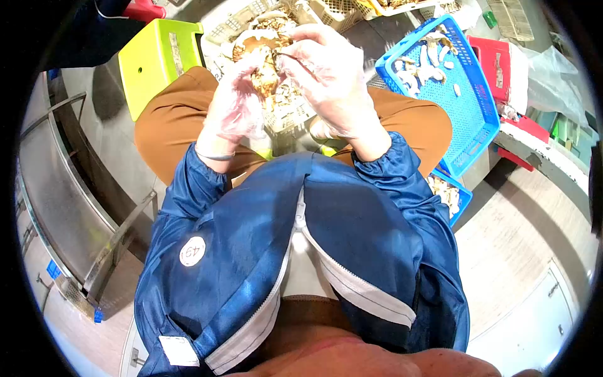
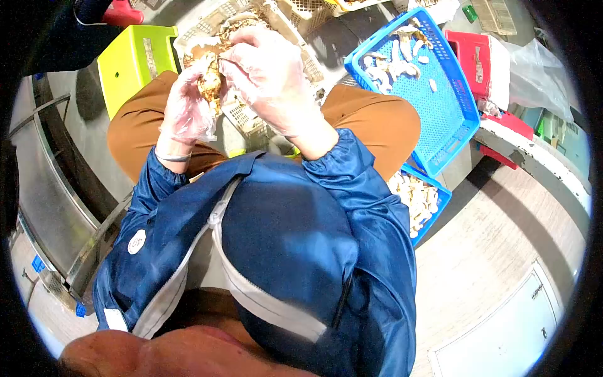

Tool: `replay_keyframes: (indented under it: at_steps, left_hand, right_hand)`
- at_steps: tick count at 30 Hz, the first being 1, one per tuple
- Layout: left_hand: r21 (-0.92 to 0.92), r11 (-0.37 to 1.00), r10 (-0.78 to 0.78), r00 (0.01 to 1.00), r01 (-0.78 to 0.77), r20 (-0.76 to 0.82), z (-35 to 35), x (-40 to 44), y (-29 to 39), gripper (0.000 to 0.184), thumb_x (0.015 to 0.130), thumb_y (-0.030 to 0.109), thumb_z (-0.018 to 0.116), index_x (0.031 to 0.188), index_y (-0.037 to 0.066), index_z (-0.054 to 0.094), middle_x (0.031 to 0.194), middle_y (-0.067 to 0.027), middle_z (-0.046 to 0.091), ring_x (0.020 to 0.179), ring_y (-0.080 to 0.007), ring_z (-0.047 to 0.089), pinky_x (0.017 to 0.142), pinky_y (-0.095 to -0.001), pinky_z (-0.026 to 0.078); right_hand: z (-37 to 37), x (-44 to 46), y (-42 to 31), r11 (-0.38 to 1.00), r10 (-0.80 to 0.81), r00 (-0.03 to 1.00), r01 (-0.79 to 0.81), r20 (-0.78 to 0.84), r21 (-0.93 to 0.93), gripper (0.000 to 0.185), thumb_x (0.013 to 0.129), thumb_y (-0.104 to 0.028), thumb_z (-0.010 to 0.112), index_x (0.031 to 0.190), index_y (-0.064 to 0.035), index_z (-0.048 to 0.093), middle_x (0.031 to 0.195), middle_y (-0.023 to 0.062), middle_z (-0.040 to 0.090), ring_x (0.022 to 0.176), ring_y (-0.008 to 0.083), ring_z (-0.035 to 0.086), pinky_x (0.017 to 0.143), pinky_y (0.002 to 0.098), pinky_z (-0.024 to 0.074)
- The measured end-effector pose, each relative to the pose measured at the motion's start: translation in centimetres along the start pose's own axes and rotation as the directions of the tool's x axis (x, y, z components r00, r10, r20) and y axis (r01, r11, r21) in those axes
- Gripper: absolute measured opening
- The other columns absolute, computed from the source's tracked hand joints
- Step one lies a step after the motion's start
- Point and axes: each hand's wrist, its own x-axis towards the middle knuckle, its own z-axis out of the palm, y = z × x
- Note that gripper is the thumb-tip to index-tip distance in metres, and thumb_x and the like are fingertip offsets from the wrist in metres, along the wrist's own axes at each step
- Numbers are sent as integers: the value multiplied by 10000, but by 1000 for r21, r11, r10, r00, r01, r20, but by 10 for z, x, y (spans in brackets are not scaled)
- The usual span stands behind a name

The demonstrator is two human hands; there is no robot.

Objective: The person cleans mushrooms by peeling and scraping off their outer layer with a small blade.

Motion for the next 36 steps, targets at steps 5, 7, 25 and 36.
replay_keyframes:
  at_steps: [5,7,25,36]
  left_hand:
    - [126,992,44,988,-25,-149,4,-1,-12,286,1045,113,660,1320,36,681,1225,-75,751,1164,-188,715,1049,-381,578]
    - [161,987,43,987,-18,-156,11,-3,-10,287,1045,108,654,1323,40,680,1231,-77,749,1157,-193,718,1029,-393,590]
    - [205,978,5,986,30,-169,10,-4,-8,375,1026,45,653,1398,31,604,1215,-58,738,1140,-168,703,1002,-362,591]
    - [408,913,107,975,-18,-196,4,-1,-2,548,984,54,692,1496,39,498,1227,-64,719,1080,-148,702,964,-326,589]
  right_hand:
    - [3,-1,9,993,-56,998,55,-4,-104,80,895,-47,789,959,-4,766,1011,146,761,880,301,757,782,368,600]
    - [4,-3,7,999,-11,1000,10,-8,-40,72,902,-11,767,973,-3,758,1000,154,766,856,308,757,759,364,603]
    - [4,-6,12,1000,3,1000,-3,-1,-8,113,896,-117,746,979,-46,718,900,155,722,851,376,714,782,461,579]
    - [-4,-5,8,999,45,996,-47,83,20,105,905,-81,726,1002,-42,738,899,188,733,829,403,721,751,461,592]
